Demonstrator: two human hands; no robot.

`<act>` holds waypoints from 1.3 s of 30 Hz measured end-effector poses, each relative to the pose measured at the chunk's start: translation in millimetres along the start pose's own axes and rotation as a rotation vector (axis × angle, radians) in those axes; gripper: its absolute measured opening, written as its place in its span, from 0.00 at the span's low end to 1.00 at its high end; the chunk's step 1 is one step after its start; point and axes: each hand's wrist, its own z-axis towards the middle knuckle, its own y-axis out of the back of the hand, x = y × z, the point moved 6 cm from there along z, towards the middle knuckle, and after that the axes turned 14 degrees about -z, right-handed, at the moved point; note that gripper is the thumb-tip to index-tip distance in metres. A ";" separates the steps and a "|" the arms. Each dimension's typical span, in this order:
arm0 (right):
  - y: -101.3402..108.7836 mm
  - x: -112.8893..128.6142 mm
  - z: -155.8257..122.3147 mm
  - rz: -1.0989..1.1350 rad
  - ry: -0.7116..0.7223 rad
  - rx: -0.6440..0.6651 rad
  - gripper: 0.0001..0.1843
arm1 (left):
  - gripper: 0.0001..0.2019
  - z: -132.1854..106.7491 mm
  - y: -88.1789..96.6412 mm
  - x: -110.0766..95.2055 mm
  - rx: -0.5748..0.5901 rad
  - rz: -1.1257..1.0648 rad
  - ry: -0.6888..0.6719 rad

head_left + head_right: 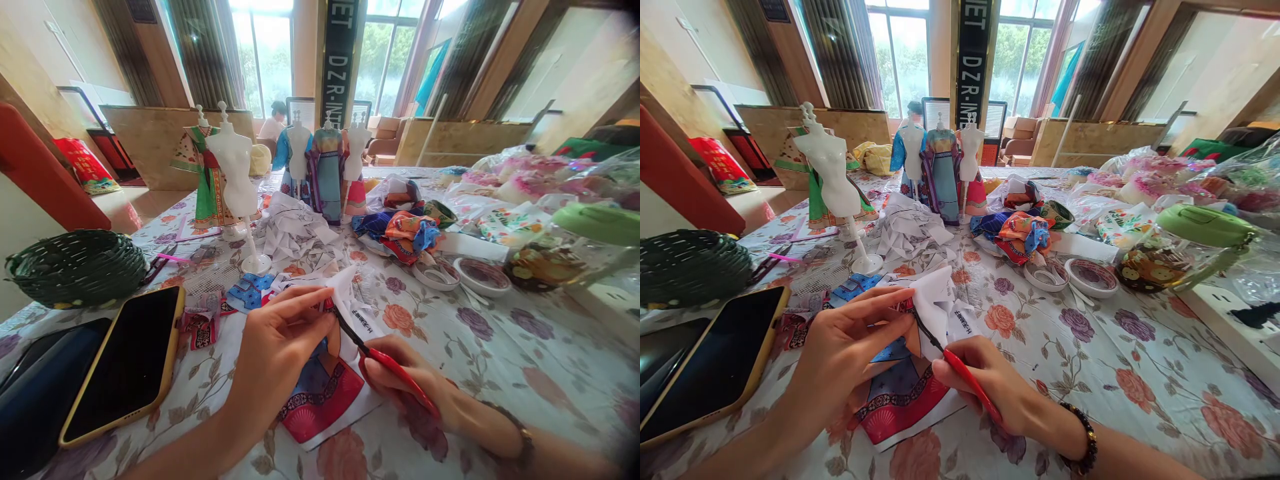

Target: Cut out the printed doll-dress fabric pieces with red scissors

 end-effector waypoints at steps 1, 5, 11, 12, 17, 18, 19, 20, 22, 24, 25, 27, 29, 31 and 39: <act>0.3 -3.2 -0.8 0.007 -0.014 -0.006 0.33 | 0.06 0.3 -0.2 -0.7 0.000 0.002 -0.001; 1.3 -13.4 -3.3 0.024 -0.068 -0.034 0.32 | 0.07 0.8 -0.9 -2.8 0.000 0.012 -0.013; 1.7 -6.0 -2.1 -0.002 -0.027 -0.040 0.30 | 0.06 0.0 -0.1 -0.2 0.000 0.017 -0.006; 2.1 -3.9 -1.8 -0.011 -0.013 -0.045 0.31 | 0.06 0.3 0.1 0.0 -0.003 0.021 -0.007; 0.9 -3.0 -0.7 -0.031 -0.005 -0.018 0.32 | 0.06 1.4 -2.0 -0.8 0.015 0.004 -0.001; 0.7 -3.7 -0.7 -0.028 -0.009 -0.014 0.32 | 0.06 1.2 -3.2 -1.2 0.026 -0.005 0.006; 0.6 -4.0 -0.6 -0.025 -0.014 -0.011 0.32 | 0.06 1.0 -4.1 -1.5 0.034 -0.015 0.013; 0.2 -3.9 -0.7 -0.024 -0.018 -0.004 0.32 | 0.06 0.7 -5.1 -1.9 0.042 -0.025 0.017; -0.7 -2.4 -0.8 -0.019 -0.029 0.011 0.32 | 0.07 0.4 -6.4 -2.4 0.050 -0.040 0.018; -1.3 0.1 -1.0 -0.011 -0.042 0.019 0.32 | 0.07 0.3 -6.7 -2.4 0.053 -0.057 0.014; -1.6 1.1 -1.0 -0.006 -0.051 0.021 0.31 | 0.07 0.4 -6.6 -2.0 0.053 -0.064 0.014; -2.2 3.2 -0.7 0.002 -0.059 0.025 0.32 | 0.07 0.6 -6.1 -1.0 0.051 -0.078 0.022; -2.8 6.2 0.0 0.007 -0.039 0.031 0.33 | 0.08 0.6 -5.7 -0.4 0.051 -0.091 0.031; -2.9 9.9 0.7 0.010 -0.012 0.035 0.34 | 0.08 0.4 -5.6 -0.6 0.053 -0.102 0.036; -0.9 9.4 -5.3 -0.011 -0.065 0.004 0.33 | 0.08 -0.2 -6.7 -1.5 0.062 -0.097 0.035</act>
